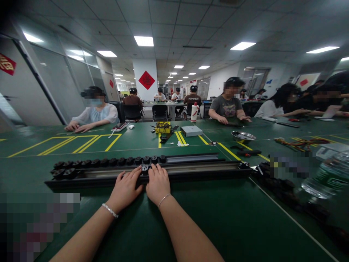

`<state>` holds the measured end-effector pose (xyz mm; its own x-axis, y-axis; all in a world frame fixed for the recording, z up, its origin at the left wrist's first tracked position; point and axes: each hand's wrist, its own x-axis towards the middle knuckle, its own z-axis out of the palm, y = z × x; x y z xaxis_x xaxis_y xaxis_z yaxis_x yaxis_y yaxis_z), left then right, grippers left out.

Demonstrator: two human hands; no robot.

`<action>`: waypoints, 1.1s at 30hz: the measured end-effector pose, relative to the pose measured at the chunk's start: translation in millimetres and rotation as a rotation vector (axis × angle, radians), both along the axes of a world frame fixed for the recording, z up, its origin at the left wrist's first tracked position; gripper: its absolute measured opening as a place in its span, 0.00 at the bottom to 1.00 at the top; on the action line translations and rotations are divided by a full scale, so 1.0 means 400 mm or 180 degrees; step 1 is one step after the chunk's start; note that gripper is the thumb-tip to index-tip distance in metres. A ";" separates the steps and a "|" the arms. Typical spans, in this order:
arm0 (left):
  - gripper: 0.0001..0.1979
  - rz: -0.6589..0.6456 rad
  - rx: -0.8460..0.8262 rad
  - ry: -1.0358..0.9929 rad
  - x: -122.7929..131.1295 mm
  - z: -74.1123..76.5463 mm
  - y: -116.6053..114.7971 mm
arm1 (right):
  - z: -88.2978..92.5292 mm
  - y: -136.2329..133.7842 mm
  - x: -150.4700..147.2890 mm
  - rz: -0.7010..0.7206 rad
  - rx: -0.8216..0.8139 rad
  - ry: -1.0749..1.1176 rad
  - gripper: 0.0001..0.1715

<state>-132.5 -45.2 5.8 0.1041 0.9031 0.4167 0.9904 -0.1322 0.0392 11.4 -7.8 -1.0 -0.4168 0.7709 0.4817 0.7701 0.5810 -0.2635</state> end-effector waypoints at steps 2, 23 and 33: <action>0.25 0.0009 -0.0017 0.0002 0.000 0.001 0.000 | 0.000 0.000 0.000 0.0000 -0.0009 0.0008 0.25; 0.25 0.0024 0.0014 0.0024 0.000 0.000 0.002 | -0.001 0.001 -0.002 -0.0008 -0.0001 0.0022 0.24; 0.25 0.0000 0.0004 0.0013 0.000 0.000 0.003 | -0.005 0.000 -0.003 -0.0018 -0.0002 0.0031 0.25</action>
<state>-132.6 -43.9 5.7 0.1058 0.9026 0.4173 0.9906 -0.1323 0.0349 10.1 -7.7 -3.1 -0.4078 0.7734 0.4853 0.7707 0.5766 -0.2713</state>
